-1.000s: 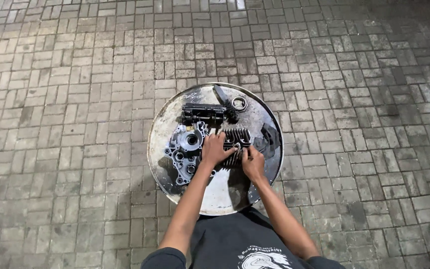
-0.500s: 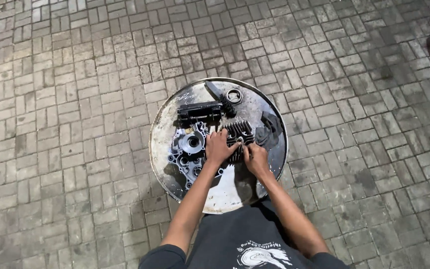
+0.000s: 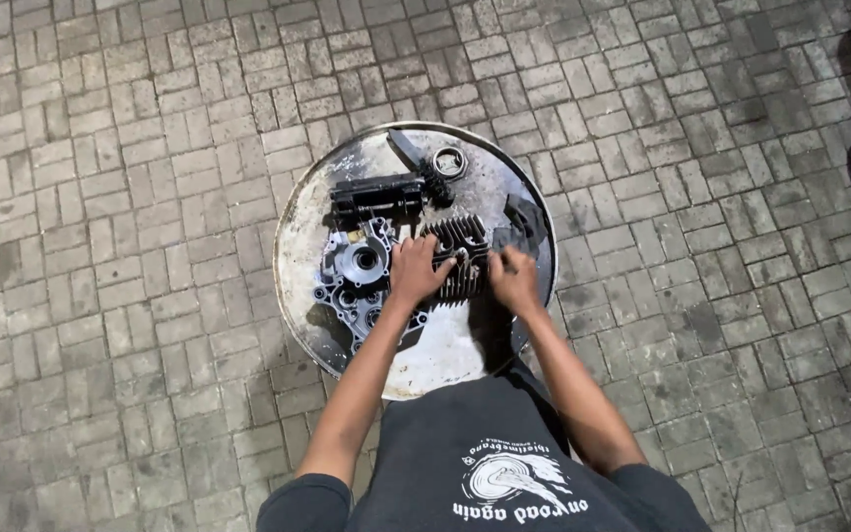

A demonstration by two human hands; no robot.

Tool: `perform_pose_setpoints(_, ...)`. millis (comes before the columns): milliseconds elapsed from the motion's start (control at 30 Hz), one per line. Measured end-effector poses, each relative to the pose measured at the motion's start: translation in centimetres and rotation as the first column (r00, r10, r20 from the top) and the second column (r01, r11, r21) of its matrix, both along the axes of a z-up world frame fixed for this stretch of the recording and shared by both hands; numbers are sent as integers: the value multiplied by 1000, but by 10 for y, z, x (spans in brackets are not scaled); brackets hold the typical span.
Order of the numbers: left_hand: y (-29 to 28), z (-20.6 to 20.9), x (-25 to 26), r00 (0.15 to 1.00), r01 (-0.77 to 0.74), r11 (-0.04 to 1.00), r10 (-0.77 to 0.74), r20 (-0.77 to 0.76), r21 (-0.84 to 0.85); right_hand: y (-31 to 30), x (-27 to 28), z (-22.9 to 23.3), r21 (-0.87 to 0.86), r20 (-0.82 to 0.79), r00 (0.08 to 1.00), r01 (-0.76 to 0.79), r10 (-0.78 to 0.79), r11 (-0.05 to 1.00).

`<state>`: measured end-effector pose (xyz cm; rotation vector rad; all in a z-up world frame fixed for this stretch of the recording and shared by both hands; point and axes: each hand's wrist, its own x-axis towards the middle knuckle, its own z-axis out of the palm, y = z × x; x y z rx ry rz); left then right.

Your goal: The person is inspecting and arranging various disassembled engine components, including a cylinder block and crankcase parts, on a circular work surface.

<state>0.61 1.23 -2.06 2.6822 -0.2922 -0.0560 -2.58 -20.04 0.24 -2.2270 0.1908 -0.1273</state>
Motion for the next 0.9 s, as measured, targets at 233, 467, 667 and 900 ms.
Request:
perform_pose_setpoints(233,2,-13,3,999,30,998,-31,8,49,17,-9,-6,-46,-54,990,-131,129,990)
perform_pose_setpoints(467,1,-8,-2,999,25,999,-27,30,48,12,-12,16,81,-113,993,-11,21,997)
perform_pose_setpoints(667,-1,-9,-1,999,19,998,-22,42,54,2,-9,6,41,-126,975,-180,184,983)
perform_pose_setpoints(900,0,-2,-3,999,23,997,-26,43,71,14,25,1,55,-54,989,-135,138,989)
